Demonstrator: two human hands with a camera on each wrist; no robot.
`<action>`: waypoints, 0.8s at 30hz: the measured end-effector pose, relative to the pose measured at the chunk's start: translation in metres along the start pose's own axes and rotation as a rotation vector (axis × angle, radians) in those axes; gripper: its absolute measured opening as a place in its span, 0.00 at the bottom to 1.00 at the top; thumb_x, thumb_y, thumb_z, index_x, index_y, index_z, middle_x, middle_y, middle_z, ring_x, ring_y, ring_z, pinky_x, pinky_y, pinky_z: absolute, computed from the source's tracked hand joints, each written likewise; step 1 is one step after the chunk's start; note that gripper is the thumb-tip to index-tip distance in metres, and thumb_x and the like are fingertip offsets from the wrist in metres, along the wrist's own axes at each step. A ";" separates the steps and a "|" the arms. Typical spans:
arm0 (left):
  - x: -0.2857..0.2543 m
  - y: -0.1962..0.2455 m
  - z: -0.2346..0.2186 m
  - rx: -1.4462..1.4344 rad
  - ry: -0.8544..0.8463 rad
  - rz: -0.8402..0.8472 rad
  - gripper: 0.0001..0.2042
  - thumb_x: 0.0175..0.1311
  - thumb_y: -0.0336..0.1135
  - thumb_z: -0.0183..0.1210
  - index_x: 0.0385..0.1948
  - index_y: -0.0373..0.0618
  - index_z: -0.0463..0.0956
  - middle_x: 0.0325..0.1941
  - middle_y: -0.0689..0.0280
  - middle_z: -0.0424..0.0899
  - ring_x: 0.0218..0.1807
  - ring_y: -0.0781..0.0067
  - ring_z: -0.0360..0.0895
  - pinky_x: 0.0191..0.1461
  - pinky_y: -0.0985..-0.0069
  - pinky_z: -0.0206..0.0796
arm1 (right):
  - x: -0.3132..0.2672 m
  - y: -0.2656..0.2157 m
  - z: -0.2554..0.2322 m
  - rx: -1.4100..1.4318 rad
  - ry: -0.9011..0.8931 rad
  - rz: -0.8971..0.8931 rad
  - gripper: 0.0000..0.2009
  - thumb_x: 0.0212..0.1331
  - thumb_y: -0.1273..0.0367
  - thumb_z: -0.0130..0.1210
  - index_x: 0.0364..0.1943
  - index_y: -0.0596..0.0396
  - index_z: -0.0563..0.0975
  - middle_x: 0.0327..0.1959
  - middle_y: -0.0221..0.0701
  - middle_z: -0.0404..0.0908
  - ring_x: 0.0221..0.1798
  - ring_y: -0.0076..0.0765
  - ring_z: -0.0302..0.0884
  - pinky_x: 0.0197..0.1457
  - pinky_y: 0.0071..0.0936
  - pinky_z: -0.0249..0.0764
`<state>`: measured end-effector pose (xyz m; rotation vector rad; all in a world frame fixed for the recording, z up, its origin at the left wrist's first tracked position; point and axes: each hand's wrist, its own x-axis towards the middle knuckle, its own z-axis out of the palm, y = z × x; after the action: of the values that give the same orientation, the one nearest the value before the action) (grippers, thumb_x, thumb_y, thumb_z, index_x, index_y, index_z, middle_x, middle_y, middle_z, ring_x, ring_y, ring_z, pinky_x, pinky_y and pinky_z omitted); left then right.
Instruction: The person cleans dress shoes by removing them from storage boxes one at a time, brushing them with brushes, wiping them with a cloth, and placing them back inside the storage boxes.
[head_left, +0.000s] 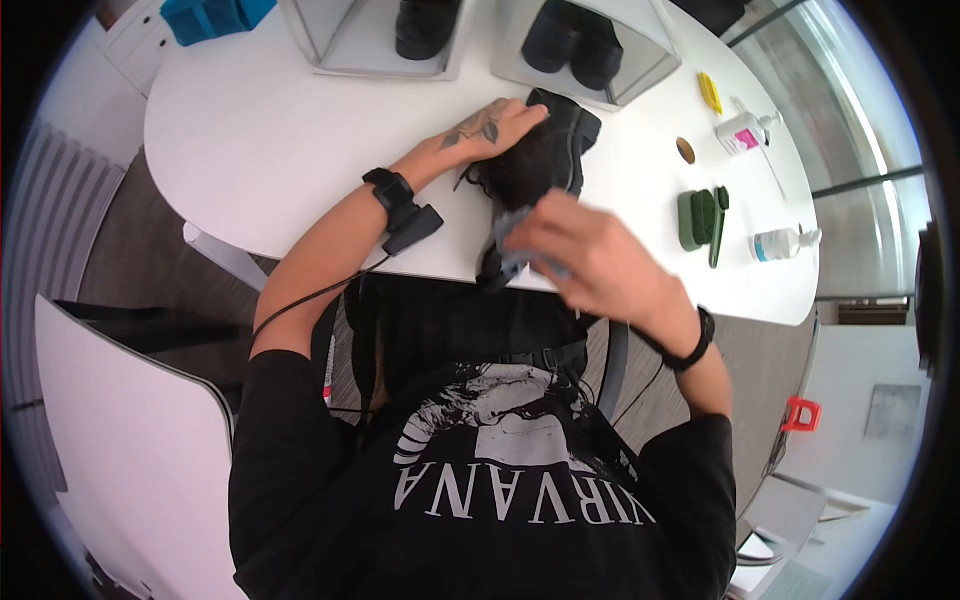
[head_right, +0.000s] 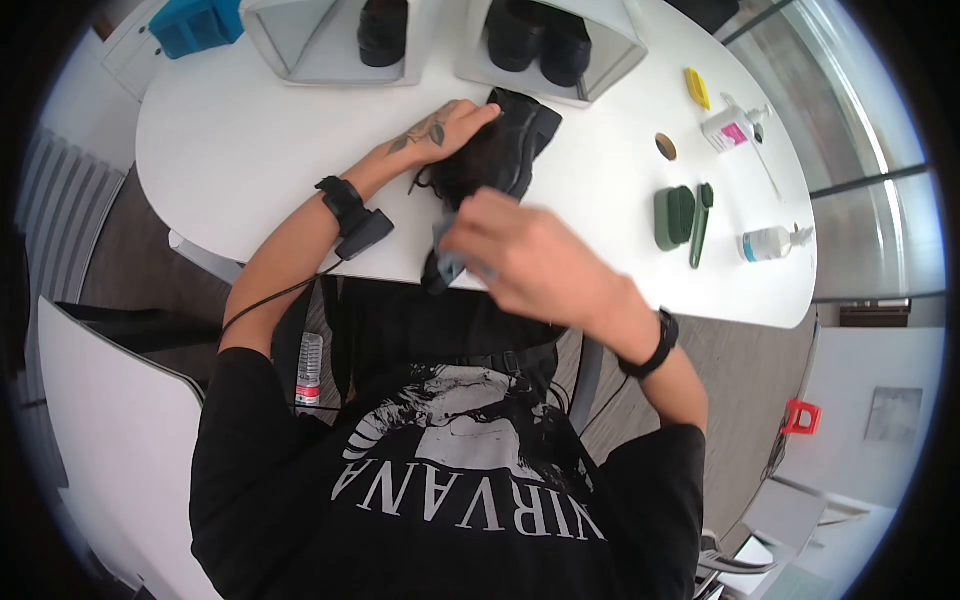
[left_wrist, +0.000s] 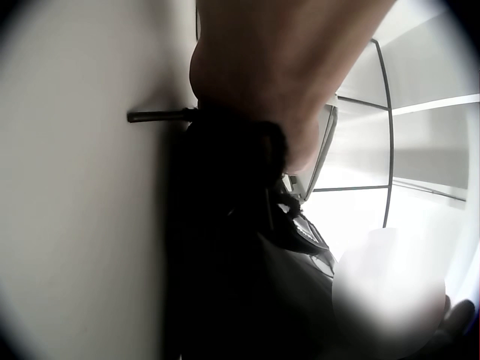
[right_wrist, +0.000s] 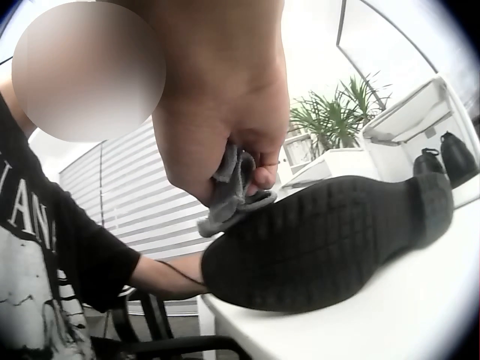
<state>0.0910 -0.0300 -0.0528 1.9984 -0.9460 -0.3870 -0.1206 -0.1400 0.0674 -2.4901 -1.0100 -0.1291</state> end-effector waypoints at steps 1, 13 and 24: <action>0.000 -0.006 0.008 -0.069 0.090 0.011 0.32 0.79 0.59 0.47 0.42 0.28 0.77 0.39 0.45 0.82 0.43 0.50 0.79 0.50 0.61 0.67 | -0.001 0.016 -0.004 -0.019 0.027 0.033 0.13 0.52 0.77 0.63 0.43 0.60 0.81 0.39 0.39 0.74 0.46 0.49 0.78 0.47 0.41 0.79; 0.005 -0.010 0.006 0.108 0.028 0.010 0.23 0.84 0.50 0.42 0.49 0.38 0.78 0.38 0.42 0.80 0.43 0.44 0.79 0.47 0.57 0.69 | 0.020 0.189 -0.015 -0.018 0.394 0.426 0.10 0.64 0.71 0.63 0.46 0.63 0.83 0.41 0.43 0.85 0.42 0.54 0.84 0.47 0.38 0.78; 0.004 -0.006 0.000 -0.233 -0.019 -0.079 0.33 0.78 0.60 0.51 0.24 0.31 0.71 0.22 0.66 0.66 0.31 0.74 0.63 0.41 0.68 0.61 | -0.022 0.073 -0.017 -0.037 0.301 0.464 0.10 0.61 0.75 0.64 0.46 0.61 0.85 0.39 0.40 0.82 0.36 0.48 0.80 0.43 0.35 0.75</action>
<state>0.0962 -0.0308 -0.0580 1.8256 -0.7965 -0.5360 -0.0851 -0.2074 0.0498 -2.5647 -0.3004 -0.3640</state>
